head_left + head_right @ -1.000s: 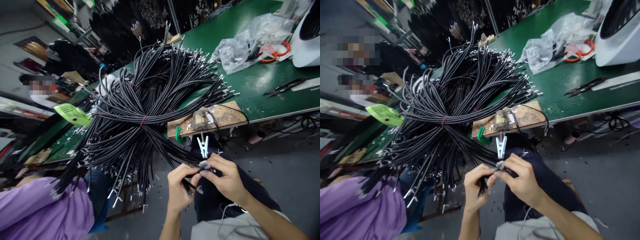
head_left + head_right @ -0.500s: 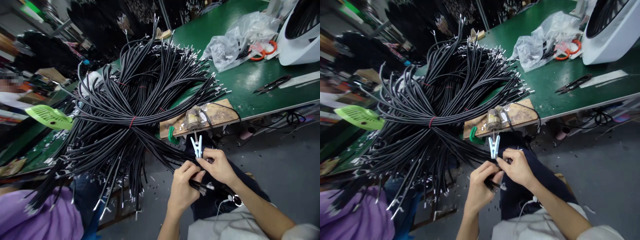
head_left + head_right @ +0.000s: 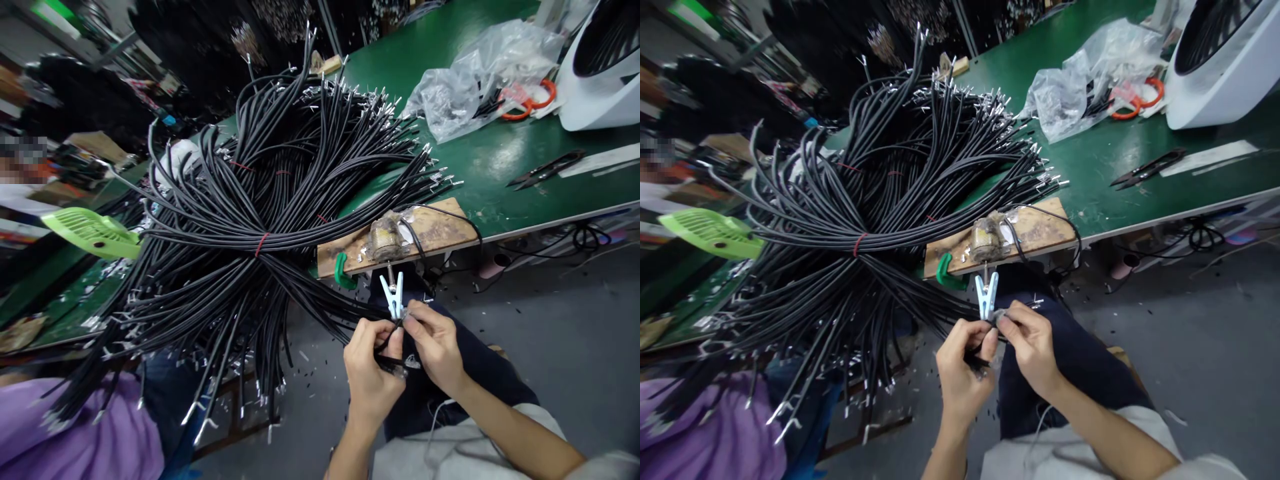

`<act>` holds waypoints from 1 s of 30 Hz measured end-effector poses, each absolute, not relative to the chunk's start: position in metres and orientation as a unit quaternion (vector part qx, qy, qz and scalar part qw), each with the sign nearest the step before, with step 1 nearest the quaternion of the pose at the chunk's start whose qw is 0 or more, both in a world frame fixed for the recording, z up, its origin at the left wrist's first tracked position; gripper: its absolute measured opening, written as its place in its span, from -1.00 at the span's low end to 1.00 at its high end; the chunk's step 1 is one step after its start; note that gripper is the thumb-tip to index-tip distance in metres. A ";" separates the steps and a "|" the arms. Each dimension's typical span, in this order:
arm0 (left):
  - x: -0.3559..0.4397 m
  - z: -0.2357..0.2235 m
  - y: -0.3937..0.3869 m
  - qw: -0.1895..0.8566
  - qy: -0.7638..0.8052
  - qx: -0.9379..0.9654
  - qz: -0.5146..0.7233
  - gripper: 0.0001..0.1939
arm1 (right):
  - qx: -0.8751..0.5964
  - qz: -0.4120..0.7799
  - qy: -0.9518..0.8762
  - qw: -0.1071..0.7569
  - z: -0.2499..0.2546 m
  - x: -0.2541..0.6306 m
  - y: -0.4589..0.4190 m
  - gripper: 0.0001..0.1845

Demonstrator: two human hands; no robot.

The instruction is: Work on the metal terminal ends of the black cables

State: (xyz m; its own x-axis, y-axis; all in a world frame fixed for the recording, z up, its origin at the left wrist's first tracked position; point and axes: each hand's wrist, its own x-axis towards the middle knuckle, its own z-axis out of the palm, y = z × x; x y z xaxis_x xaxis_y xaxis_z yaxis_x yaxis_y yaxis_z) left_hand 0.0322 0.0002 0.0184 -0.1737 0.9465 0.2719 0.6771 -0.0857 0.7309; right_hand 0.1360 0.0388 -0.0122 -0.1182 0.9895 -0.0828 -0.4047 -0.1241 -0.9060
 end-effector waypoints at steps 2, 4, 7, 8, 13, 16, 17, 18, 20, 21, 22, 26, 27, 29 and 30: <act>0.033 0.018 0.001 0.173 0.657 0.608 0.410 -0.96 | -0.344 0.736 -0.259 0.523 -0.012 0.132 0.039 -0.75; 0.032 0.018 0.002 0.178 0.654 0.608 0.414 -0.95 | -0.317 0.791 -0.176 0.493 -0.010 0.132 0.042 -0.76; 0.029 0.019 0.002 0.197 0.630 0.630 0.409 -0.90 | -0.292 0.817 -0.155 0.472 -0.007 0.135 0.049 -0.75; 0.028 0.020 0.002 0.209 0.620 0.638 0.406 -0.87 | -0.287 0.819 -0.167 0.468 -0.007 0.136 0.051 -0.77; 0.022 0.026 0.002 0.278 0.593 0.644 0.395 -0.71 | -0.295 0.806 -0.241 0.453 -0.006 0.147 0.055 -0.74; 0.021 0.029 0.003 0.293 0.603 0.629 0.394 -0.64 | -0.266 0.802 -0.313 0.433 -0.004 0.153 0.057 -0.78; 0.021 0.030 0.003 0.296 0.605 0.624 0.396 -0.62 | -0.261 0.794 -0.342 0.430 -0.004 0.154 0.058 -0.80; 0.021 0.030 0.003 0.298 0.605 0.621 0.399 -0.61 | -0.261 0.782 -0.362 0.435 -0.003 0.154 0.058 -0.81; 0.022 0.030 0.003 0.298 0.597 0.623 0.409 -0.63 | -0.277 0.769 -0.350 0.458 -0.004 0.150 0.056 -0.79; 0.022 0.030 0.003 0.294 0.592 0.626 0.414 -0.66 | -0.287 0.770 -0.327 0.467 -0.005 0.148 0.054 -0.77; 0.023 0.029 0.002 0.288 0.590 0.628 0.419 -0.69 | -0.296 0.768 -0.307 0.477 -0.006 0.145 0.052 -0.76; 0.024 0.027 0.000 0.268 0.613 0.610 0.424 -0.74 | -0.369 0.628 -0.382 0.569 -0.011 0.137 0.040 -0.87; 0.024 0.027 0.000 0.268 0.620 0.605 0.422 -0.74 | -0.379 0.583 -0.415 0.587 -0.011 0.137 0.039 -0.90; 0.022 0.028 0.001 0.275 0.622 0.602 0.418 -0.75 | -0.367 0.589 -0.432 0.576 -0.010 0.138 0.040 -0.89; 0.020 0.028 0.002 0.283 0.614 0.603 0.423 -0.75 | -0.343 0.645 -0.406 0.548 -0.009 0.140 0.042 -0.84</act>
